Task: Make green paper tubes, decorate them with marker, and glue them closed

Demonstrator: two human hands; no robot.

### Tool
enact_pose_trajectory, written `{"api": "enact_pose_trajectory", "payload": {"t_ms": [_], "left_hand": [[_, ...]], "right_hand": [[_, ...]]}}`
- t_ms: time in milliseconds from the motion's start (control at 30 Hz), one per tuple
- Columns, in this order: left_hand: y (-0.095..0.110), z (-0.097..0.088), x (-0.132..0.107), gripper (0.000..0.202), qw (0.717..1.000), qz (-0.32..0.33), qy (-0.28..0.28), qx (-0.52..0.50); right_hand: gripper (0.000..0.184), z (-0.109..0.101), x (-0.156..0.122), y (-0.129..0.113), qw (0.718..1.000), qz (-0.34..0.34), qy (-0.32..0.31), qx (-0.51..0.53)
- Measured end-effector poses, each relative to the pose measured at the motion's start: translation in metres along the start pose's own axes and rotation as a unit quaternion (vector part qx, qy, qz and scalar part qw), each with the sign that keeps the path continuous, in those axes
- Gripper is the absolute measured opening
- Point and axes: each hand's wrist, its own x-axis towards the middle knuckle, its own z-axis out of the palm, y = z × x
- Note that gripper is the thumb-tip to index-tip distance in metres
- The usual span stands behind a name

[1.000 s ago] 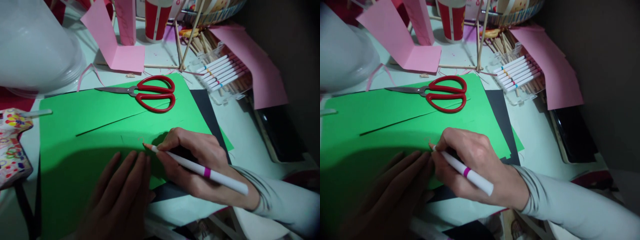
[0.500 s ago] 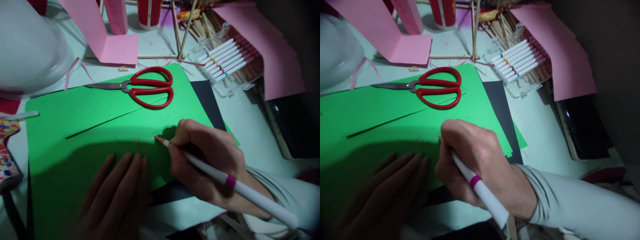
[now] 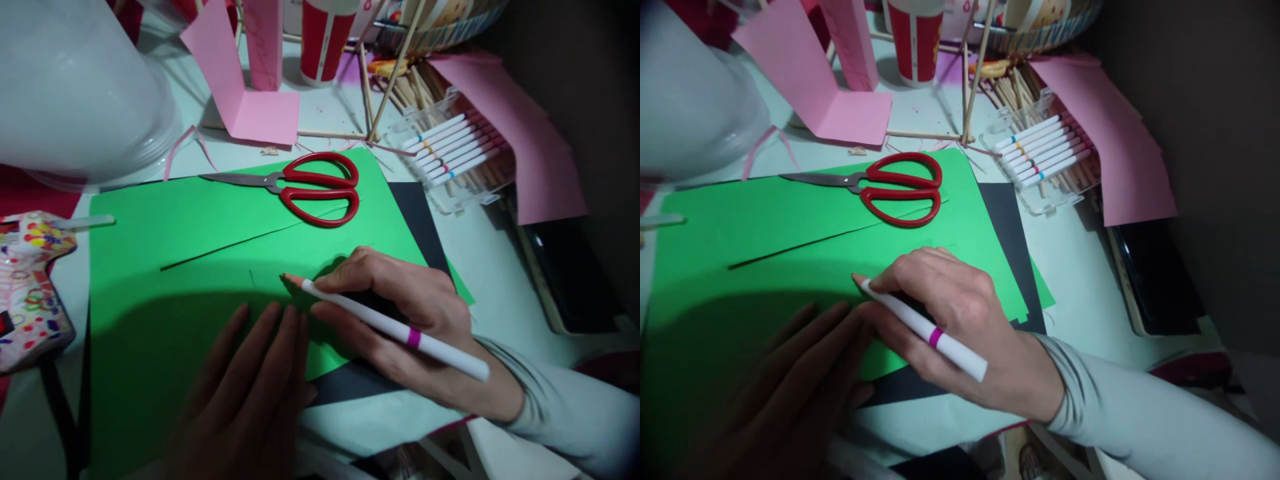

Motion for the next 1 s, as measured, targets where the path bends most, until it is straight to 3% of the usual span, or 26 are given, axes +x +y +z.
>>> {"api": "enact_pose_trajectory", "payload": {"t_ms": [333,567,700,1000], "left_hand": [[0.002,0.000,0.001,0.046,1.000,-0.007,0.017,0.007],[0.008,0.001,0.001,0.041,0.999,-0.037,0.028,-0.008],[0.008,0.002,-0.001,0.039,0.998,-0.039,0.036,-0.022],[0.002,0.004,-0.002,0.040,0.997,-0.008,0.069,-0.027]], "right_hand": [[0.011,-0.001,0.001,-0.004,0.999,0.011,-0.047,-0.022],[0.005,0.002,-0.002,-0.001,0.996,0.014,0.014,-0.084],[0.013,0.002,-0.005,-0.001,0.993,0.018,0.042,-0.107],[0.021,-0.002,-0.014,-0.006,0.995,0.016,0.053,-0.082]]}}
